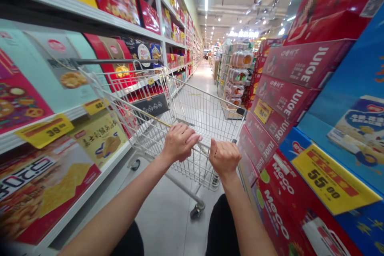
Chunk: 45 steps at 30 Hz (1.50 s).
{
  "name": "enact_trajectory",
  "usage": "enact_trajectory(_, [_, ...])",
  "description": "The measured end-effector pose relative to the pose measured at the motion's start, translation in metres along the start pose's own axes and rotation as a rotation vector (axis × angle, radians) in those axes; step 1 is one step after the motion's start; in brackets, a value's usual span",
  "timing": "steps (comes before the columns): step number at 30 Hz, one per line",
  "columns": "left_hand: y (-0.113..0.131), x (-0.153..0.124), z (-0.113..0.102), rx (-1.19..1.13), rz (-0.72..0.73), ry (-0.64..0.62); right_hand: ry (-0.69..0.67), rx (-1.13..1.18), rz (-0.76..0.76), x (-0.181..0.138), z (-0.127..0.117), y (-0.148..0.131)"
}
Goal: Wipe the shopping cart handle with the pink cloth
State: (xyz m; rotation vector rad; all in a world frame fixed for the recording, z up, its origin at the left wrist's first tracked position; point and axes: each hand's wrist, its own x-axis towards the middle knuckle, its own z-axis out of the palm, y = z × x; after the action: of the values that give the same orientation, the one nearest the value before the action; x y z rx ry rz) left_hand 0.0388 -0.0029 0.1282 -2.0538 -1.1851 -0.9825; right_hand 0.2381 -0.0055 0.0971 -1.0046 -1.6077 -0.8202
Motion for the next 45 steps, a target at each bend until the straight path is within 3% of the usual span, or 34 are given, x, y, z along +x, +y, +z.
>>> enact_trajectory(4, [-0.022,-0.004,-0.006,0.029,0.018,0.021,0.017,0.012,-0.069,-0.001,-0.004,0.016])
enact_trajectory(14, [-0.068,-0.009,-0.023,0.079,-0.012,-0.054,0.018,0.080,-0.054,-0.009,0.009,0.055])
enact_trajectory(22, [-0.109,-0.011,-0.054,0.186,-0.163,-0.059,0.006,0.121,0.062,-0.011,0.024,0.075])
enact_trajectory(24, [-0.104,-0.008,-0.057,0.196,-0.208,-0.055,0.014,0.112,0.093,-0.011,0.024,0.073])
enact_trajectory(27, [-0.075,0.000,-0.049,0.179,-0.232,-0.045,0.047,0.117,0.097,-0.009,0.023,0.069])
enact_trajectory(31, [-0.018,0.013,-0.024,0.080,-0.133,-0.083,0.035,0.118,0.111,-0.009,0.023,0.066])
enact_trajectory(34, [0.009,0.019,-0.010,0.053,-0.063,-0.144,0.008,0.102,0.121,-0.009,0.024,0.067])
enact_trajectory(36, [0.014,0.020,-0.008,0.049,-0.040,-0.196,-0.001,0.103,0.108,-0.008,0.025,0.068])
enact_trajectory(40, [-0.001,0.019,-0.021,-0.118,0.007,-0.256,0.006,0.116,0.081,-0.006,0.026,0.068])
enact_trajectory(42, [-0.009,0.023,-0.032,-0.236,-0.044,-0.164,0.026,0.118,0.081,-0.005,0.027,0.068])
enact_trajectory(45, [-0.016,0.031,-0.044,-0.182,-0.197,0.177,0.061,0.118,0.069,-0.004,0.027,0.067])
